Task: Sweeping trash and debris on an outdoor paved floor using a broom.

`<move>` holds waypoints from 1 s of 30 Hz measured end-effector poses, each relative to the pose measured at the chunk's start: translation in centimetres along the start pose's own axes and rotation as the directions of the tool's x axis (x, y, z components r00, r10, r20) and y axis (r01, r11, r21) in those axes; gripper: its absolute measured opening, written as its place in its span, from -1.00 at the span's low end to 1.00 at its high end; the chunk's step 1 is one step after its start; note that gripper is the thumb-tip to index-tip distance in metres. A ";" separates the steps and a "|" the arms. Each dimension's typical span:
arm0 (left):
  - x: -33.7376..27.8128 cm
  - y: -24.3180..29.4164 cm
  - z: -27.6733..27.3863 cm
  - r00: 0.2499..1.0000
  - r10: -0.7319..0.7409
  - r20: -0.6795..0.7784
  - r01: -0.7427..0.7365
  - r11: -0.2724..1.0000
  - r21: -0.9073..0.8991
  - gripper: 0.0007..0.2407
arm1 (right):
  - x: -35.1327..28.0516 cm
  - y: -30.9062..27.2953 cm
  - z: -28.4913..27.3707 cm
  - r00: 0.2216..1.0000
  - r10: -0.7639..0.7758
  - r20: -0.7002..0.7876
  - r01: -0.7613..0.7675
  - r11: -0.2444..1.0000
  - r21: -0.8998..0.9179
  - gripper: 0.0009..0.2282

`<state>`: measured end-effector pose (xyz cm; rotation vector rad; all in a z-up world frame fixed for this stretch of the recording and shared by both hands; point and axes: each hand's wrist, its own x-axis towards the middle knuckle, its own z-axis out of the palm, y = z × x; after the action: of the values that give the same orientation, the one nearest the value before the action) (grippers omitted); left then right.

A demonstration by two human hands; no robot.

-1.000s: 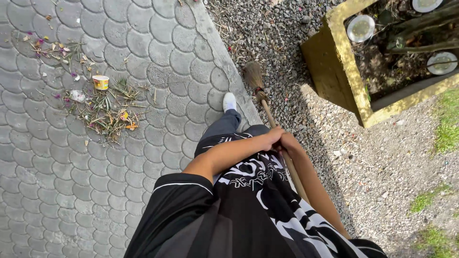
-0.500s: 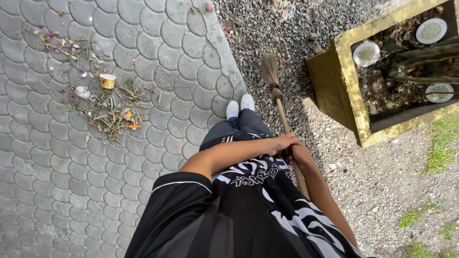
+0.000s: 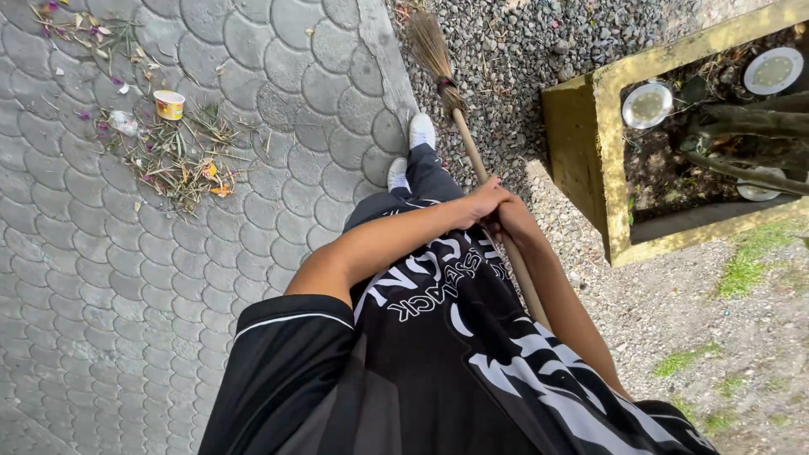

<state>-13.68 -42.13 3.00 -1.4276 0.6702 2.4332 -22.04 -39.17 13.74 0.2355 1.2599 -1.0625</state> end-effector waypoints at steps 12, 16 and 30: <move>5.5 4.9 -3.9 0.980 0.027 -0.199 -0.047 0.994 -0.098 -0.39 | 9.2 -4.7 3.3 0.997 0.077 0.025 -0.078 0.996 0.047 -0.69; 2.9 7.0 -1.2 0.984 0.057 -0.167 -0.072 0.994 -0.085 -0.31 | 7.0 -5.3 1.2 0.996 0.087 0.028 -0.089 0.994 0.065 -0.70; 2.8 8.0 0.2 0.962 -0.256 0.095 0.250 0.966 0.067 -0.50 | 6.8 -6.0 1.9 0.995 0.091 -0.036 -0.082 0.977 0.198 -0.73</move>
<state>-18.62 -49.07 2.72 -1.2712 0.4925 2.2541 -25.83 -47.19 10.94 0.4634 1.1743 -1.1123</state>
